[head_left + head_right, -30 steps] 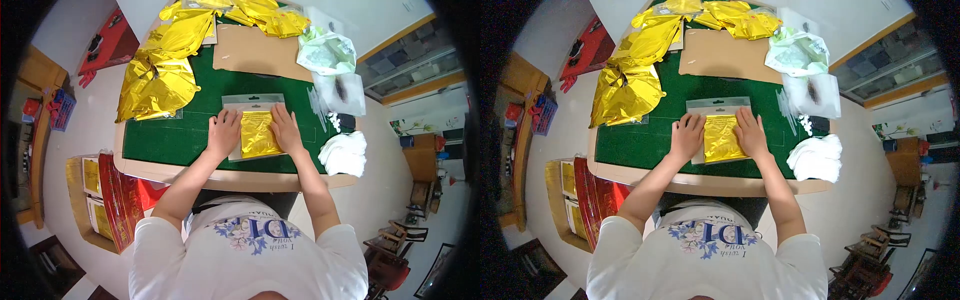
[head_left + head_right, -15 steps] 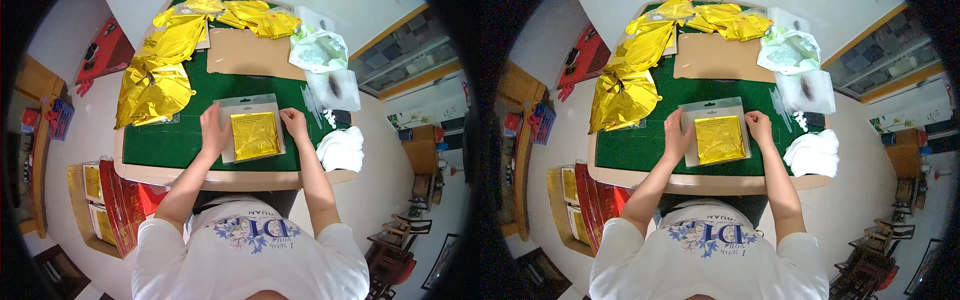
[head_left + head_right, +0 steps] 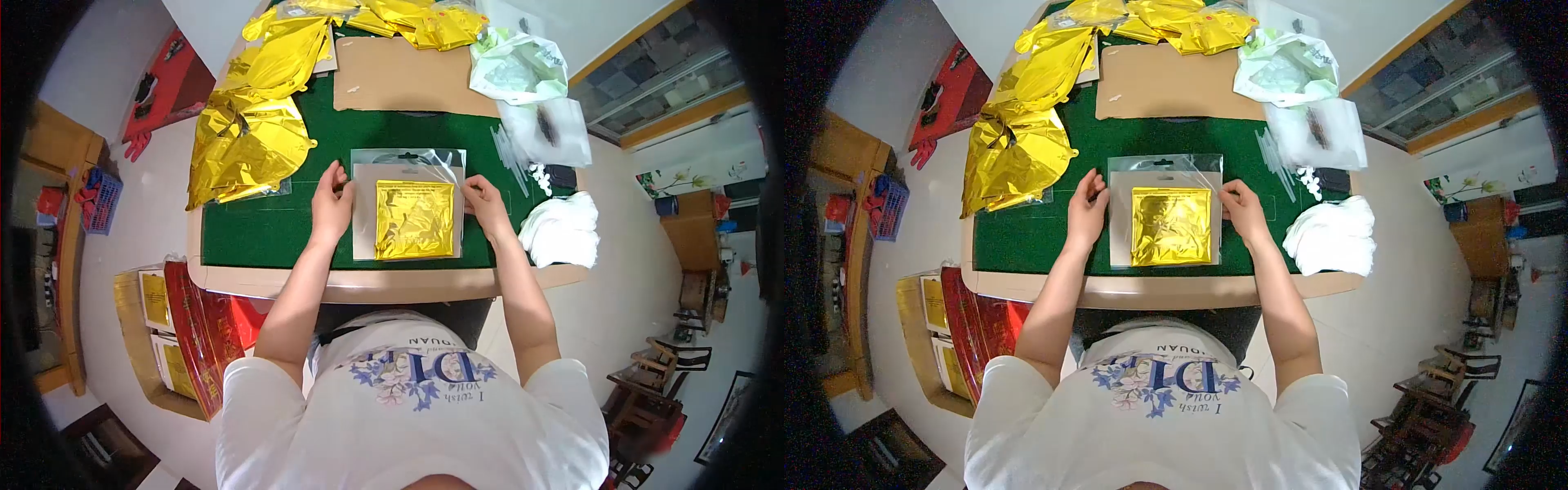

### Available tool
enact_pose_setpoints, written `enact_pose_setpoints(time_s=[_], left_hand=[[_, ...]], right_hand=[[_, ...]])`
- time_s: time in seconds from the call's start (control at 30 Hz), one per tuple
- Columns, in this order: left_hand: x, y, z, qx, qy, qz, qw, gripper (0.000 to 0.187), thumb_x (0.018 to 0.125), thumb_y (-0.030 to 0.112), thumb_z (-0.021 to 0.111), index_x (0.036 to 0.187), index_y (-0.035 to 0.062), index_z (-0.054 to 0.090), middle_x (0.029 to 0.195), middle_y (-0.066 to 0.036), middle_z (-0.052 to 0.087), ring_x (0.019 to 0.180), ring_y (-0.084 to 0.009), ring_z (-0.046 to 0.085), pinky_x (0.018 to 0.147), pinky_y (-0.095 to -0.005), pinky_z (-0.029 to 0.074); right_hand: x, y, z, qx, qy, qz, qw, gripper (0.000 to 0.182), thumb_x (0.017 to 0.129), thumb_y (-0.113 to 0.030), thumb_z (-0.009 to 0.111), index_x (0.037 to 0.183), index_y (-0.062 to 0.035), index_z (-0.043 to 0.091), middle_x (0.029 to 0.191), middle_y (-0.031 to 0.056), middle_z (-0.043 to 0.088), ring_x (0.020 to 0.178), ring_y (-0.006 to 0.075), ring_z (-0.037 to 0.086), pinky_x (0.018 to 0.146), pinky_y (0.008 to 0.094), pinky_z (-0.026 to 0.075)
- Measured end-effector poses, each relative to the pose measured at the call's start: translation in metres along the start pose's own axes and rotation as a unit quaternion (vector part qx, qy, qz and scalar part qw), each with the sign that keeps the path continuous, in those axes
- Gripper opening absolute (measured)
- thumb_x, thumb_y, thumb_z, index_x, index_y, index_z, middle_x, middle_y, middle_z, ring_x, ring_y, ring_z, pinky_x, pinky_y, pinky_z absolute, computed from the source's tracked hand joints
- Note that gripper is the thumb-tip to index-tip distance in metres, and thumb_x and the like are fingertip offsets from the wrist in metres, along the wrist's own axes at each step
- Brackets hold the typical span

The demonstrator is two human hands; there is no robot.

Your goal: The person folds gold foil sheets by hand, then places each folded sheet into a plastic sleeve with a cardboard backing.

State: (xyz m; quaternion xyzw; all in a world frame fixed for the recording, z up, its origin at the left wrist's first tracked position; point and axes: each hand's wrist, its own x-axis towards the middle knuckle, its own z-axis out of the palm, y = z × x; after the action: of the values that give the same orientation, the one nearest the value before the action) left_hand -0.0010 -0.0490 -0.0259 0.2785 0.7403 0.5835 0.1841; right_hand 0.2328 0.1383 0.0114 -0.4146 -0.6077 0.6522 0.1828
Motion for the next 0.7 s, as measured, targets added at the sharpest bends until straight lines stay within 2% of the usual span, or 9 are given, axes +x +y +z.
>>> enact_pose_setpoints(time_s=[0.03, 0.07, 0.13, 0.17, 0.3, 0.43, 0.6, 0.67, 0.7], left_hand=[[0.003, -0.005, 0.001, -0.051, 0.016, -0.016, 0.998, 0.045, 0.090, 0.010, 0.061, 0.131, -0.0035, 0.050, 0.097, -0.010, 0.068, 0.081, -0.0145, 0.063, 0.076, -0.0275, 0.052], [0.003, -0.011, -0.003, -0.050, 0.016, -0.015, 0.999, 0.045, 0.090, 0.010, 0.061, 0.131, -0.0035, 0.050, 0.097, -0.010, 0.068, 0.081, -0.0145, 0.063, 0.076, -0.0275, 0.052], [0.002, -0.002, -0.012, -0.123, -0.097, -0.133, 0.979, 0.034, 0.090, 0.008, 0.060, 0.122, -0.0046, 0.058, 0.081, -0.005, 0.067, 0.066, -0.0095, 0.059, 0.065, -0.0246, 0.051], [-0.003, 0.003, -0.012, -0.102, -0.085, -0.114, 0.985, 0.022, 0.091, 0.009, 0.060, 0.107, -0.0052, 0.066, 0.069, -0.001, 0.063, 0.060, -0.0065, 0.055, 0.057, -0.0220, 0.047], [-0.018, 0.012, -0.017, -0.071, -0.119, -0.148, 0.979, 0.018, 0.091, 0.012, 0.062, 0.089, -0.0045, 0.070, 0.065, -0.001, 0.061, 0.055, -0.0058, 0.053, 0.052, -0.0223, 0.045], [-0.031, 0.014, -0.018, -0.041, -0.127, -0.164, 0.977, 0.019, 0.091, 0.016, 0.064, 0.085, -0.0015, 0.069, 0.063, 0.002, 0.058, 0.055, -0.0052, 0.050, 0.051, -0.0219, 0.044], [-0.047, 0.005, -0.023, -0.053, -0.149, -0.193, 0.968, 0.017, 0.092, 0.015, 0.063, 0.089, -0.0008, 0.069, 0.069, 0.001, 0.062, 0.058, -0.0051, 0.053, 0.053, -0.0212, 0.046], [-0.055, 0.005, -0.027, -0.058, -0.186, -0.190, 0.962, 0.017, 0.092, 0.015, 0.062, 0.094, -0.0012, 0.068, 0.076, -0.001, 0.066, 0.065, -0.0060, 0.059, 0.058, -0.0220, 0.050], [-0.058, 0.006, -0.030, -0.067, -0.222, -0.193, 0.954, 0.019, 0.089, 0.008, 0.064, 0.106, -0.0017, 0.064, 0.082, -0.003, 0.068, 0.074, -0.0076, 0.063, 0.067, -0.0232, 0.052]], right_hand=[[-0.003, 0.003, -0.001, 0.002, 0.000, 0.000, 1.000, 0.005, 0.094, -0.012, 0.058, 0.093, -0.0079, 0.056, 0.072, -0.0054, 0.055, 0.067, 0.0042, 0.053, 0.066, 0.0212, 0.047], [-0.006, 0.006, -0.003, -0.005, 0.001, 0.012, 1.000, 0.005, 0.095, -0.013, 0.058, 0.093, -0.0084, 0.056, 0.073, -0.0057, 0.056, 0.066, 0.0036, 0.053, 0.065, 0.0207, 0.047], [-0.014, 0.008, -0.003, -0.009, 0.003, 0.023, 1.000, 0.004, 0.095, -0.013, 0.058, 0.094, -0.0089, 0.056, 0.073, -0.0060, 0.056, 0.066, 0.0030, 0.053, 0.064, 0.0203, 0.047], [-0.018, 0.010, -0.002, -0.001, 0.006, 0.033, 0.999, 0.005, 0.095, -0.013, 0.058, 0.095, -0.0090, 0.056, 0.073, -0.0058, 0.056, 0.065, 0.0029, 0.053, 0.062, 0.0197, 0.046], [-0.031, 0.015, 0.000, 0.004, 0.023, 0.044, 0.999, 0.006, 0.094, -0.013, 0.059, 0.097, -0.0084, 0.056, 0.071, -0.0051, 0.056, 0.062, 0.0029, 0.052, 0.058, 0.0189, 0.045], [-0.042, 0.019, 0.002, -0.006, 0.030, 0.054, 0.998, 0.009, 0.093, -0.011, 0.060, 0.099, -0.0061, 0.055, 0.069, -0.0048, 0.055, 0.062, 0.0027, 0.052, 0.057, 0.0203, 0.047], [-0.057, 0.029, 0.001, -0.025, 0.028, 0.045, 0.998, 0.010, 0.093, -0.011, 0.060, 0.100, -0.0055, 0.055, 0.069, -0.0041, 0.055, 0.062, 0.0032, 0.051, 0.058, 0.0207, 0.047], [-0.066, 0.030, 0.002, -0.039, 0.031, 0.059, 0.997, 0.012, 0.093, -0.011, 0.059, 0.102, -0.0057, 0.054, 0.070, -0.0031, 0.055, 0.062, 0.0032, 0.050, 0.058, 0.0213, 0.048], [-0.072, 0.028, 0.001, -0.032, 0.022, 0.074, 0.996, 0.021, 0.090, -0.007, 0.061, 0.110, -0.0031, 0.055, 0.072, -0.0019, 0.057, 0.065, 0.0038, 0.052, 0.062, 0.0222, 0.049]])
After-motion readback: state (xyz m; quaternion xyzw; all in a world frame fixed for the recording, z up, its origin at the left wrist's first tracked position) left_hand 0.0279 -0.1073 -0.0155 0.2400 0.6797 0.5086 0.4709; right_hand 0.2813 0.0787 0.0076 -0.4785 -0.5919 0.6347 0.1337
